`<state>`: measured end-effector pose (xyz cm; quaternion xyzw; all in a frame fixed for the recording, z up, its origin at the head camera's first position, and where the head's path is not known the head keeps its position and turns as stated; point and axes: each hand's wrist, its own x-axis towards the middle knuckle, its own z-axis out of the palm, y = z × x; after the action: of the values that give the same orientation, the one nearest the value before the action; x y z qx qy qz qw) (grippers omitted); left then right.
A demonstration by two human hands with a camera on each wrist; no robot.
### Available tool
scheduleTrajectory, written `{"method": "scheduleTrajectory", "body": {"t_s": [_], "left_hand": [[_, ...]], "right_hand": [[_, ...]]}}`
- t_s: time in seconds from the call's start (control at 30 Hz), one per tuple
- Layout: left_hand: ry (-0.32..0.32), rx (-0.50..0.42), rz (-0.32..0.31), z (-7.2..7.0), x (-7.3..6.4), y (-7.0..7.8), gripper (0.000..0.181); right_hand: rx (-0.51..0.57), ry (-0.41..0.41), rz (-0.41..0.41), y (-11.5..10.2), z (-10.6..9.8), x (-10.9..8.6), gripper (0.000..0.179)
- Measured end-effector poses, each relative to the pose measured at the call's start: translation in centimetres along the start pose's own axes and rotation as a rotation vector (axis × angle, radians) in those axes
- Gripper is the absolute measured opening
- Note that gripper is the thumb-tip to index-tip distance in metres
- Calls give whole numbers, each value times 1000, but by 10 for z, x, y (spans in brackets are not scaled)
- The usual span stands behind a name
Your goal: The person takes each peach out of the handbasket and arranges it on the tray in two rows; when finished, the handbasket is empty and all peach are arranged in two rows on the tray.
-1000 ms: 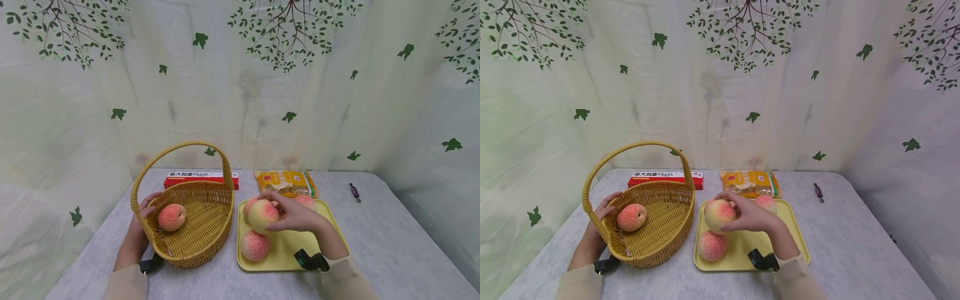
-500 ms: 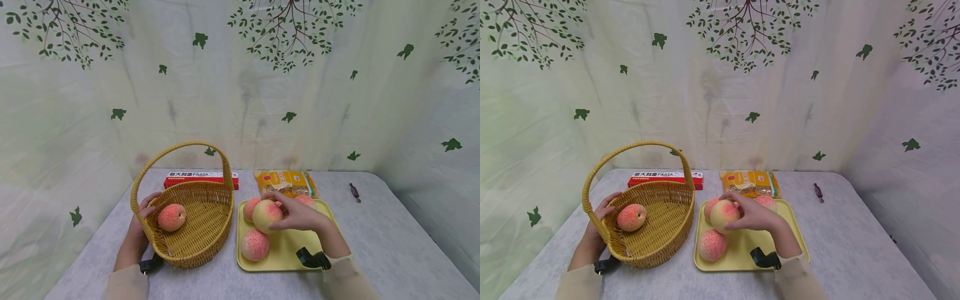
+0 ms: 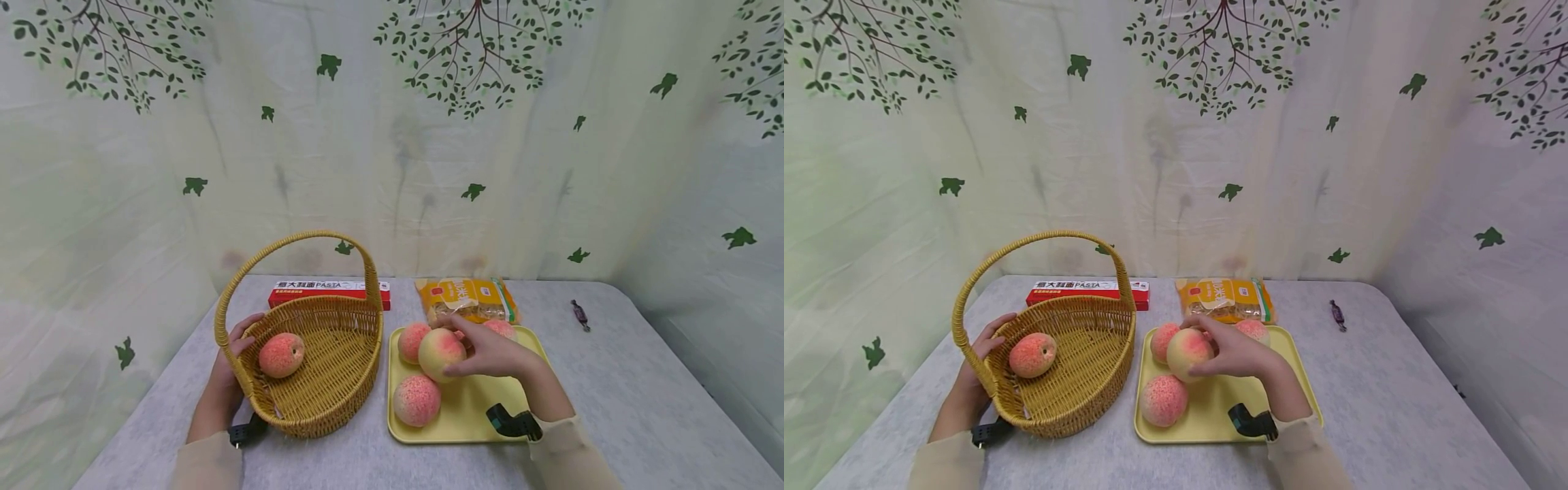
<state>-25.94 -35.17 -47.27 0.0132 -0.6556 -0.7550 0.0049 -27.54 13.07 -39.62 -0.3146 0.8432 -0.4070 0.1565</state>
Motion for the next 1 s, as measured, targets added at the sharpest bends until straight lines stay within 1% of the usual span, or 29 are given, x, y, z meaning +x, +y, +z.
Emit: {"method": "scheduleTrajectory", "body": {"t_s": [0.17, 0.5, 0.63, 1.0], "left_hand": [[-7, -14, 7, 0, 1, 0, 45], [-13, -19, 16, 0, 1, -1, 46], [-17, -22, 13, 0, 1, -1, 46], [-3, -3, -2, 1, 0, 1, 48]], "right_hand": [[-15, -3, 10, 2, 0, -1, 65], [-49, -3, 0, 4, -2, -3, 60], [-52, -14, 4, 5, -3, -5, 61], [-67, -48, 14, 4, -6, -10, 66]]}}
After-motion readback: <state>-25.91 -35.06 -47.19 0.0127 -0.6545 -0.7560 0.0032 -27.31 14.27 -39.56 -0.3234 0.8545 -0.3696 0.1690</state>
